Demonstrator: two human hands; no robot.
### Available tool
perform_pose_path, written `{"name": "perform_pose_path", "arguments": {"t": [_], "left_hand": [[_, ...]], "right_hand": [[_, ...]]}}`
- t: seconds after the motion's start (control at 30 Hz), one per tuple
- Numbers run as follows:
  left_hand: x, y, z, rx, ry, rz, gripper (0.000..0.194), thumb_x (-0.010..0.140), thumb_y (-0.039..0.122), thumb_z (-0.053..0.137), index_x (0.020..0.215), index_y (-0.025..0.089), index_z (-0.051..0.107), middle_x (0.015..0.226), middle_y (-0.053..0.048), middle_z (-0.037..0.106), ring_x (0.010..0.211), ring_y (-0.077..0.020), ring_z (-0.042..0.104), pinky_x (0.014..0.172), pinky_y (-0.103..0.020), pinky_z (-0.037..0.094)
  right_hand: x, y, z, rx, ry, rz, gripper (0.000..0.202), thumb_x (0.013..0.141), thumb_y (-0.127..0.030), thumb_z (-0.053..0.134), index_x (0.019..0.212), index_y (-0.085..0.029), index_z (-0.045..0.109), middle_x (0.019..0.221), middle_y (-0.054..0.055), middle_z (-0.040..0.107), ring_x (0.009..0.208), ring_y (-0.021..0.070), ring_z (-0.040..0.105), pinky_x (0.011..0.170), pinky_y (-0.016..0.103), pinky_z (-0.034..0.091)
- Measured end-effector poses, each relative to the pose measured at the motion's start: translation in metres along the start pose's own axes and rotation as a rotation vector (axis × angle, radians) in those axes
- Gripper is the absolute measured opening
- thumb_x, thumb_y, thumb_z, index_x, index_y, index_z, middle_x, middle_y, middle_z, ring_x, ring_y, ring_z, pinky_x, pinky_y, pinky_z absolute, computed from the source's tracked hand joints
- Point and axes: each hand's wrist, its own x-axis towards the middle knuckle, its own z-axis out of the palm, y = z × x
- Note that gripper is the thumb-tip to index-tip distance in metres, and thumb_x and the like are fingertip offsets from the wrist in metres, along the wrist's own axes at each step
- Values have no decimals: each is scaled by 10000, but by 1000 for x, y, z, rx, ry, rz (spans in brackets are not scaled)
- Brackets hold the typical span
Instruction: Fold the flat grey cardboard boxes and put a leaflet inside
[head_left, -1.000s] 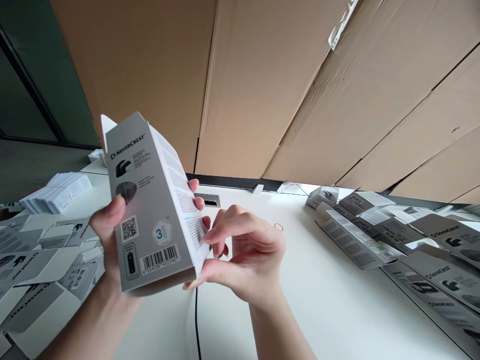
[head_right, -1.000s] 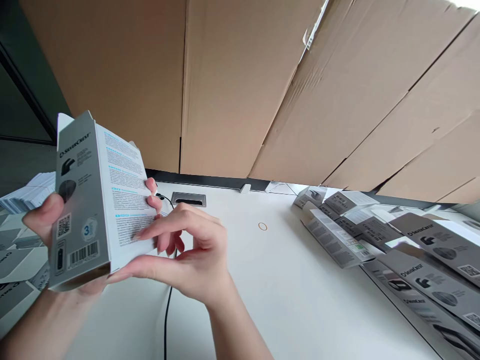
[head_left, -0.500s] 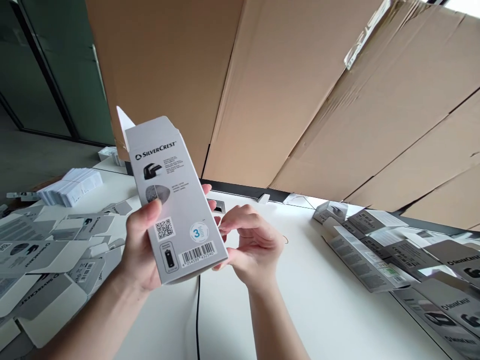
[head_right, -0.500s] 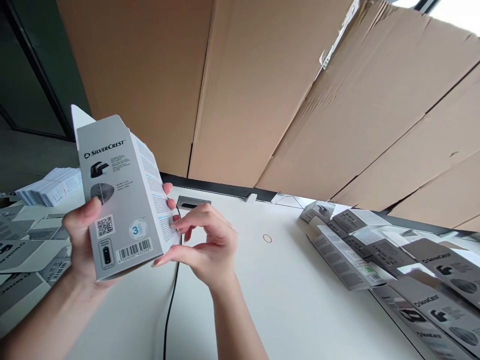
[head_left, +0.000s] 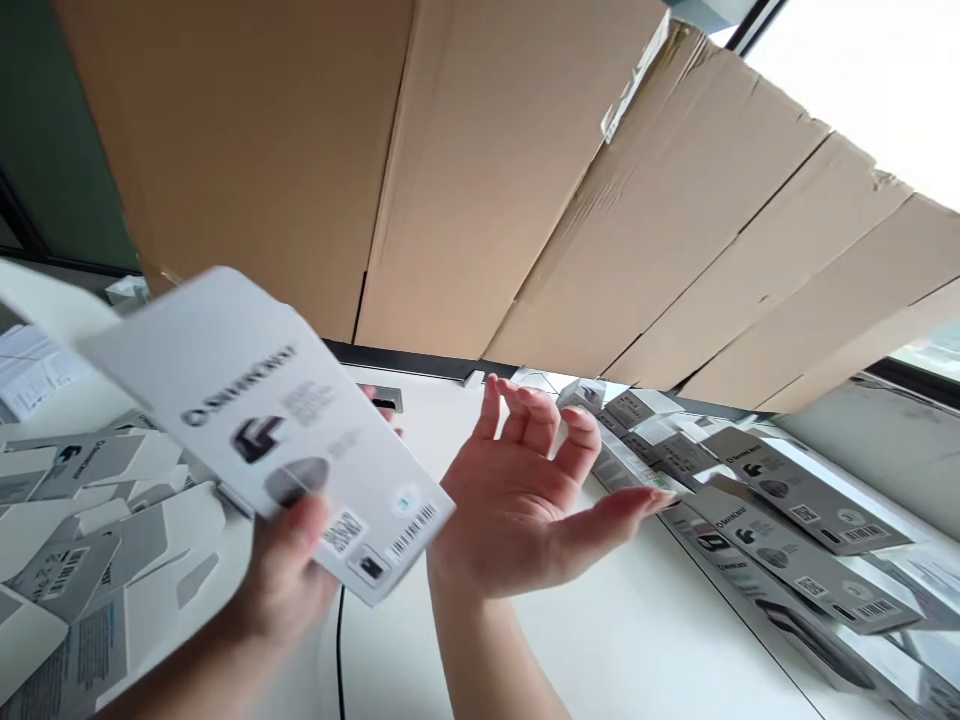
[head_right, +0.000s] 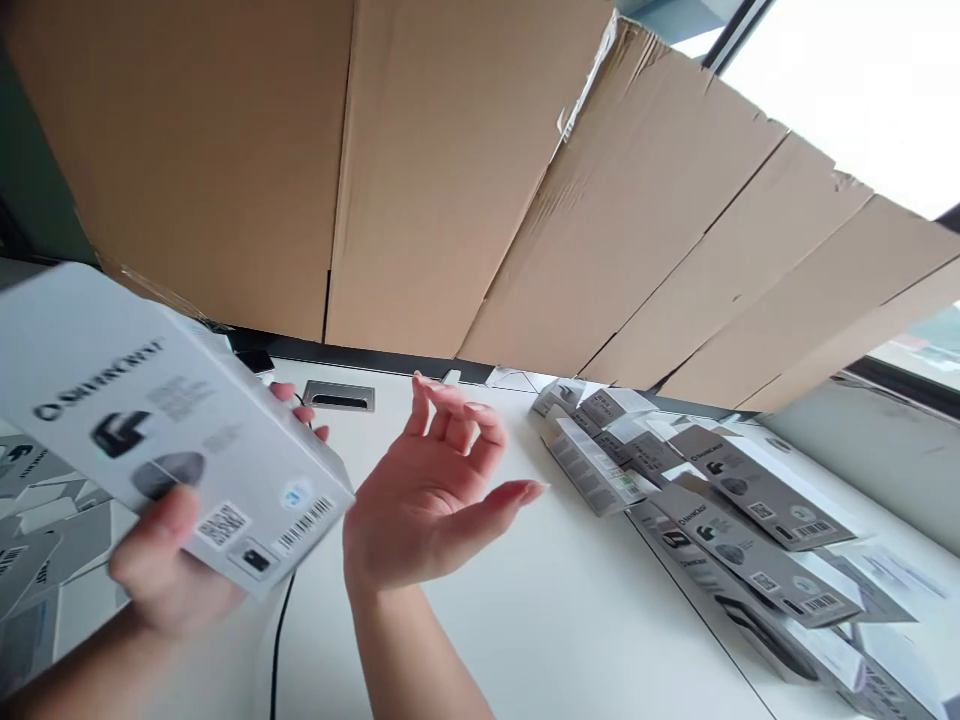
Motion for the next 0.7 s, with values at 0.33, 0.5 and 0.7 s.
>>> {"name": "perform_pose_path", "arguments": {"t": [0.33,0.5,0.7], "left_hand": [[-7,-4,18,-52,184,73,585,793,667,975,1274,345,892,1386,-49,846,1420,-414,755,1157,-496,710],[3,-4,15,43,226,-29,597,804,622,1006,1316,358,850,1300,-76,858,1355,-426,803,1153,-566,715],[83,94,-24,367,-25,377,663,719,401,1158,1262,331,784,1243,8,870,1464,-358,740,1142,-439,695]], "right_hand": [[-28,-6,25,257,53,76,578,1241,-591,177,1166,-352,698,1125,93,612,1113,305,736,1105,557,646],[-24,-1,15,143,-34,90,483,1220,-654,299,1119,-328,641,1032,75,620,982,288,749,926,469,672],[-1,39,0,-55,-787,280,400,1229,-648,585,1254,-305,790,1135,59,836,1068,228,837,967,385,701]]}}
